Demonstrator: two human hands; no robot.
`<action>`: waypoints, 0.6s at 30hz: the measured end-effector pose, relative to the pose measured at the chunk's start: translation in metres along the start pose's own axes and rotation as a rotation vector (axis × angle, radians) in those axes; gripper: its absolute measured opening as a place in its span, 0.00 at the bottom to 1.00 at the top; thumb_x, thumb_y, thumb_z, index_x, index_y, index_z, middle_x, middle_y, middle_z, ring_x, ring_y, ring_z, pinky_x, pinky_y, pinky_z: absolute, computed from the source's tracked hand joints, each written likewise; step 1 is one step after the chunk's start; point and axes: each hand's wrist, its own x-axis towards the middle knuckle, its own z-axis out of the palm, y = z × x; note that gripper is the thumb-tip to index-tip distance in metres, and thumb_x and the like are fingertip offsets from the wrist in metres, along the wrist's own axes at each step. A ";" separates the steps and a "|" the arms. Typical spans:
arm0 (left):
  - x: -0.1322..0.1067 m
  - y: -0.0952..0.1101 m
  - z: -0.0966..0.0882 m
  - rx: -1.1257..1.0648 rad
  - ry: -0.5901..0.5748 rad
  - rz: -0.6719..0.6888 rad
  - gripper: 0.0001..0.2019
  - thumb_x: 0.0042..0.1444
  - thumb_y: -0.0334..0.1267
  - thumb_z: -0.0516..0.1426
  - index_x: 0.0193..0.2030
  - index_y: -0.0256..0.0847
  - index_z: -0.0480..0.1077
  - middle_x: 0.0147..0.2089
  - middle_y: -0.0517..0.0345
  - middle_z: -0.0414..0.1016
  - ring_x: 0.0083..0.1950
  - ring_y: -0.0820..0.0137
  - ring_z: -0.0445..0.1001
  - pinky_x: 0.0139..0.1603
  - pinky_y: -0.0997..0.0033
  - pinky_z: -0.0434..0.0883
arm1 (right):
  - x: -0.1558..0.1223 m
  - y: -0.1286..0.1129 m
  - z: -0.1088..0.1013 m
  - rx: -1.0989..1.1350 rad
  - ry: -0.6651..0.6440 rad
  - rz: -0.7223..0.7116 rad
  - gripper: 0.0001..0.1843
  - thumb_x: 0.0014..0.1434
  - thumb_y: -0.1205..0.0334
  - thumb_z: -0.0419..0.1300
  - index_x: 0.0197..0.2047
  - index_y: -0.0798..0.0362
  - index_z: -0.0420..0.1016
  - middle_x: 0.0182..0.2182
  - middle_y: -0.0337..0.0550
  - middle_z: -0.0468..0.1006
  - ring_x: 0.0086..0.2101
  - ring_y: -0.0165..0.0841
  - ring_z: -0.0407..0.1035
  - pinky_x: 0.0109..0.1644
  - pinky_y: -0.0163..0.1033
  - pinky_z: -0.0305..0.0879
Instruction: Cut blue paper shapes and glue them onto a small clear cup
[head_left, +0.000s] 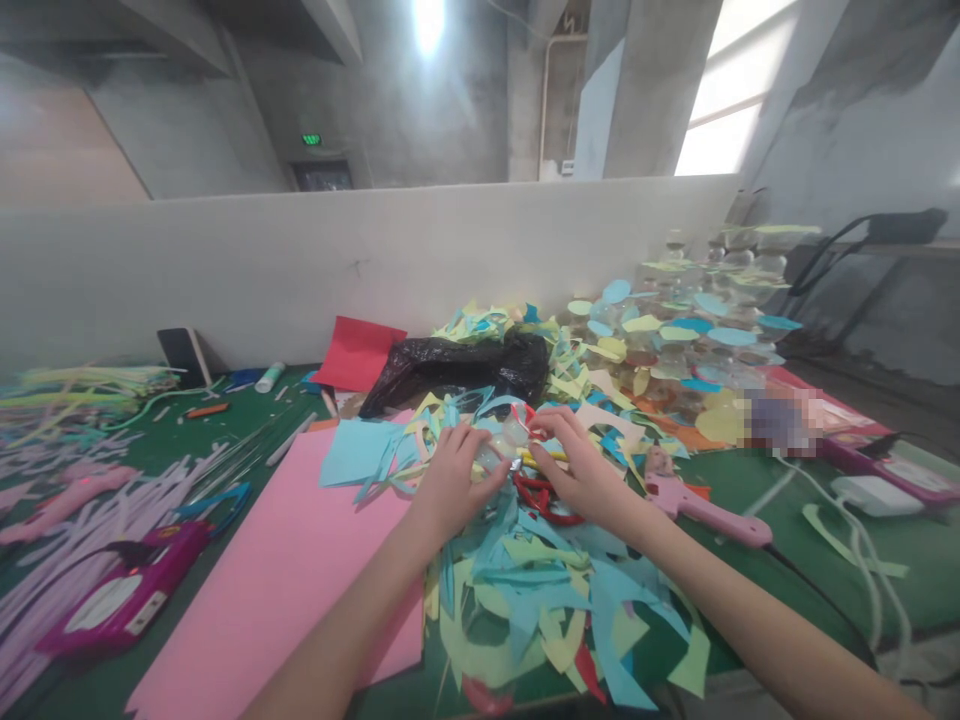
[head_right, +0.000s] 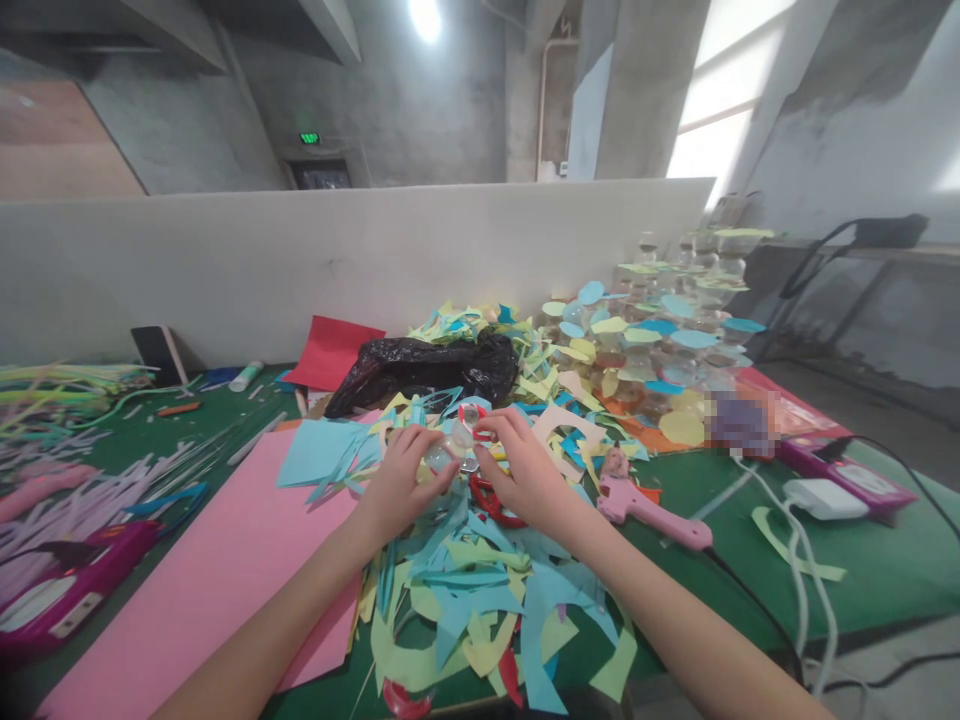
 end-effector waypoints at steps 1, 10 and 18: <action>0.000 0.001 -0.001 0.001 0.001 0.004 0.10 0.60 0.43 0.55 0.44 0.40 0.66 0.41 0.54 0.68 0.45 0.63 0.65 0.46 0.61 0.67 | 0.000 0.000 0.000 -0.004 0.012 0.028 0.12 0.66 0.58 0.51 0.51 0.49 0.63 0.47 0.50 0.66 0.45 0.39 0.66 0.51 0.46 0.66; 0.000 0.008 -0.004 -0.009 -0.028 0.047 0.11 0.56 0.41 0.58 0.45 0.41 0.67 0.42 0.52 0.67 0.47 0.61 0.65 0.48 0.58 0.69 | 0.002 0.001 -0.005 -0.020 -0.056 0.152 0.25 0.68 0.48 0.43 0.63 0.50 0.56 0.53 0.53 0.67 0.50 0.42 0.66 0.52 0.48 0.65; 0.001 0.007 -0.005 -0.081 -0.026 0.147 0.10 0.57 0.40 0.57 0.44 0.41 0.64 0.41 0.53 0.71 0.45 0.63 0.69 0.44 0.63 0.71 | 0.004 -0.010 -0.011 -0.076 -0.149 0.189 0.21 0.70 0.50 0.37 0.48 0.52 0.64 0.39 0.47 0.75 0.37 0.39 0.70 0.39 0.42 0.64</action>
